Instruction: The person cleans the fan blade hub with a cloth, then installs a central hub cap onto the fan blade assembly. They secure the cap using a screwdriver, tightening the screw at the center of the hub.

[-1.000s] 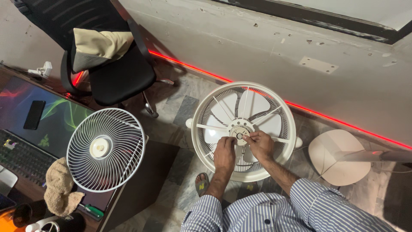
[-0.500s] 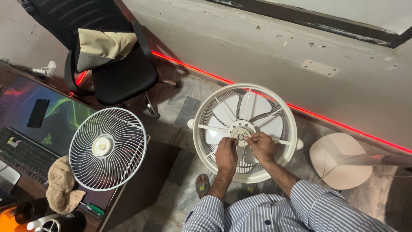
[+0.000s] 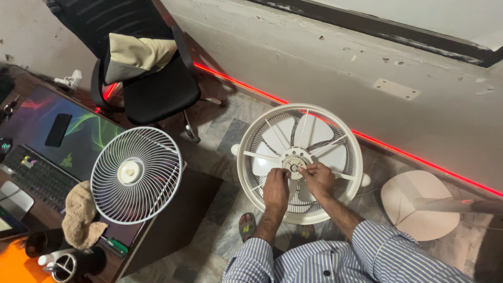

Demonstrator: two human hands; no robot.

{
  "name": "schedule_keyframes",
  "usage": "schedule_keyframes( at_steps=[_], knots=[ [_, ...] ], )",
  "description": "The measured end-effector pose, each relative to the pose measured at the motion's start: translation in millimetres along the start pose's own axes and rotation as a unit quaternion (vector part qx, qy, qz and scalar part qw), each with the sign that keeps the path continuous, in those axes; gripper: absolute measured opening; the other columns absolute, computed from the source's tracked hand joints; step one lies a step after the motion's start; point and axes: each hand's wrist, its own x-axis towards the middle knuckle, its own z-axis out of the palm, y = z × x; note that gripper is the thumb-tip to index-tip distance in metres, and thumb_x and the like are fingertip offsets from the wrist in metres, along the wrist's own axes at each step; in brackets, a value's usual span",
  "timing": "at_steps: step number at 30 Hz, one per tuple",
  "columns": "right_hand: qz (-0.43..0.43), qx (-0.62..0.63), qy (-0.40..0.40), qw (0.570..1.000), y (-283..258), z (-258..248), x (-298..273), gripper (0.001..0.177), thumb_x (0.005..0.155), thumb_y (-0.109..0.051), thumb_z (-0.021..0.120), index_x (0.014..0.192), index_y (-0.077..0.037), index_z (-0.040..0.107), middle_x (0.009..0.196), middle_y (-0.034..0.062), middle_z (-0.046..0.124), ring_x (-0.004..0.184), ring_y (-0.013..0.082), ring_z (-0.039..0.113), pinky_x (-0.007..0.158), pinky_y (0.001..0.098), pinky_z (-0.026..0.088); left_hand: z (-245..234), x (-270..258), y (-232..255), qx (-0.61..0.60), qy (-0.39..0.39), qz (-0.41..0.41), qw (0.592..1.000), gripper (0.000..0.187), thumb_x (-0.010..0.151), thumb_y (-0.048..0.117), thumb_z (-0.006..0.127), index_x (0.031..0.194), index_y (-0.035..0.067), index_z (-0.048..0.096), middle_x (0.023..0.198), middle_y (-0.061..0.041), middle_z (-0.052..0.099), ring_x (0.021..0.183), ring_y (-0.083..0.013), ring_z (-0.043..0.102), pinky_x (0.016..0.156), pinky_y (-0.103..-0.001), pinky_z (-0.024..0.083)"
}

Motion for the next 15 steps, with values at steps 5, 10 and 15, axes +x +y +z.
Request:
schedule_keyframes(
  at_steps=[5,10,15],
  knots=[
    [-0.015,0.037,-0.005,0.999,3.4,-0.5,2.0,0.038,0.079,-0.029,0.088,0.097,0.001,0.073,0.085,0.0134,0.080,0.072,0.0185,0.078,0.067,0.0315,0.061,1.9,-3.3,-6.0,0.018,-0.007,0.058,0.998,0.019,0.093,0.010,0.061,0.111,0.008,0.068,0.110,-0.009,0.065,0.102,-0.0319,0.065,0.082,-0.044,0.054],
    [-0.004,0.010,-0.007,1.000,0.5,-2.7,2.1,0.038,0.081,-0.027,0.090,0.098,0.003,0.073,0.084,0.0133,0.079,0.070,0.0185,0.075,0.064,0.0303,0.059,-5.0,-2.3,2.9,-0.037,-0.013,-0.073,0.997,0.017,0.092,0.025,0.073,0.100,0.010,0.071,0.104,-0.008,0.067,0.094,-0.0301,0.067,0.080,-0.044,0.055],
    [0.032,0.064,-0.014,0.997,-8.5,-1.1,-3.9,0.037,0.081,-0.024,0.087,0.102,0.003,0.071,0.085,0.0127,0.079,0.069,0.0160,0.075,0.056,0.0294,0.061,-7.0,2.6,2.9,-0.008,-0.006,-0.037,0.999,0.011,0.095,0.020,0.070,0.099,0.010,0.072,0.103,-0.007,0.066,0.097,-0.0305,0.066,0.081,-0.045,0.054]
  ],
)
